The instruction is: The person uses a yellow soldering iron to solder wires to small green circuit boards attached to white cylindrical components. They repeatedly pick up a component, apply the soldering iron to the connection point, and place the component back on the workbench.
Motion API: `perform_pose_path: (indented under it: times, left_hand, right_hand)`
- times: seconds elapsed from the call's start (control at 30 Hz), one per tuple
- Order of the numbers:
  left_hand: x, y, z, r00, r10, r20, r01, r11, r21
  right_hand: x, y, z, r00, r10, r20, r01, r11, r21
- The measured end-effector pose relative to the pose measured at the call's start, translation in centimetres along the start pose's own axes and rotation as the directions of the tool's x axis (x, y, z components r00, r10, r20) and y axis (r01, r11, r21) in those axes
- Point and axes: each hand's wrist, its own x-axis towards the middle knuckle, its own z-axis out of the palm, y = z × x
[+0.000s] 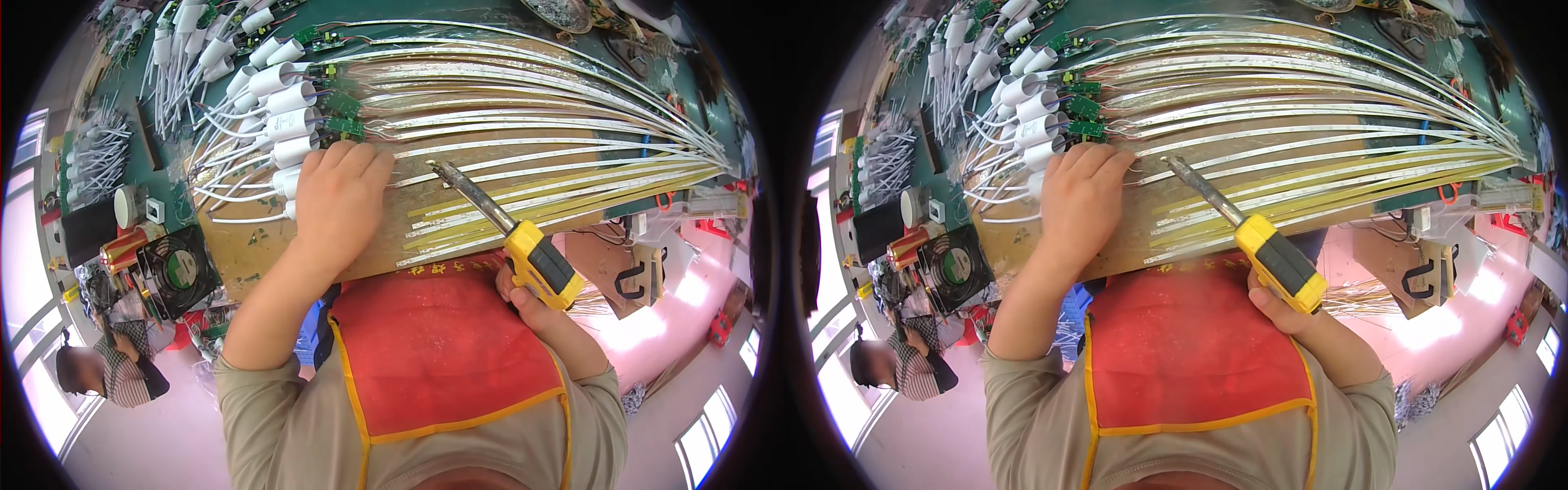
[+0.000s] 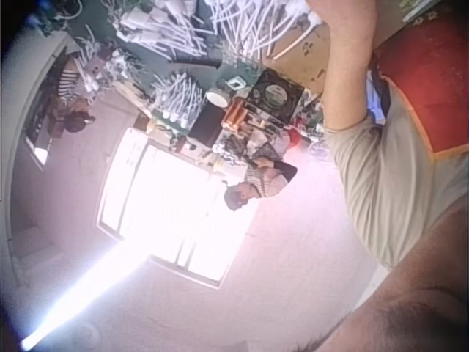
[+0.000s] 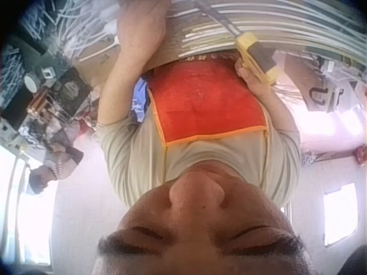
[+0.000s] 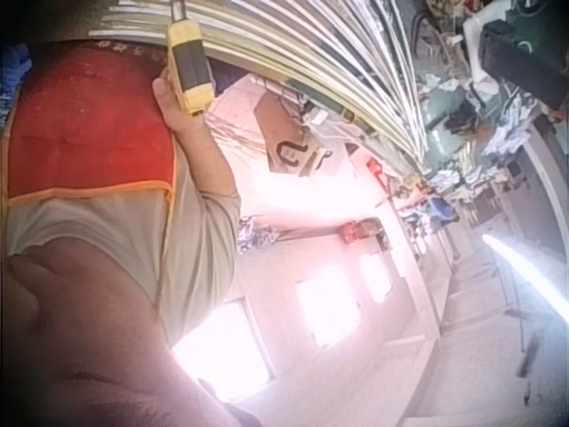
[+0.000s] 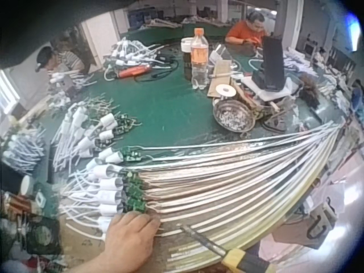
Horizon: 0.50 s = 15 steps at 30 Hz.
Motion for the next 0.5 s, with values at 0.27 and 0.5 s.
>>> perform_pose_path:
  times: [0.27,0.5]
  left_hand:
    - [-0.3,-0.4,-0.3,0.999,-0.036,-0.038,0.035,0.999,-0.038]
    - [-0.3,-0.5,-0.1,0.999,-0.037,-0.028,0.036,0.999,-0.037]
  right_hand:
    - [0.5,1.1,0.3,0.999,0.052,0.000,-0.052,0.999,0.010]
    - [2.4,-0.8,1.6,0.999,0.043,-0.019,-0.045,0.996,-0.074]
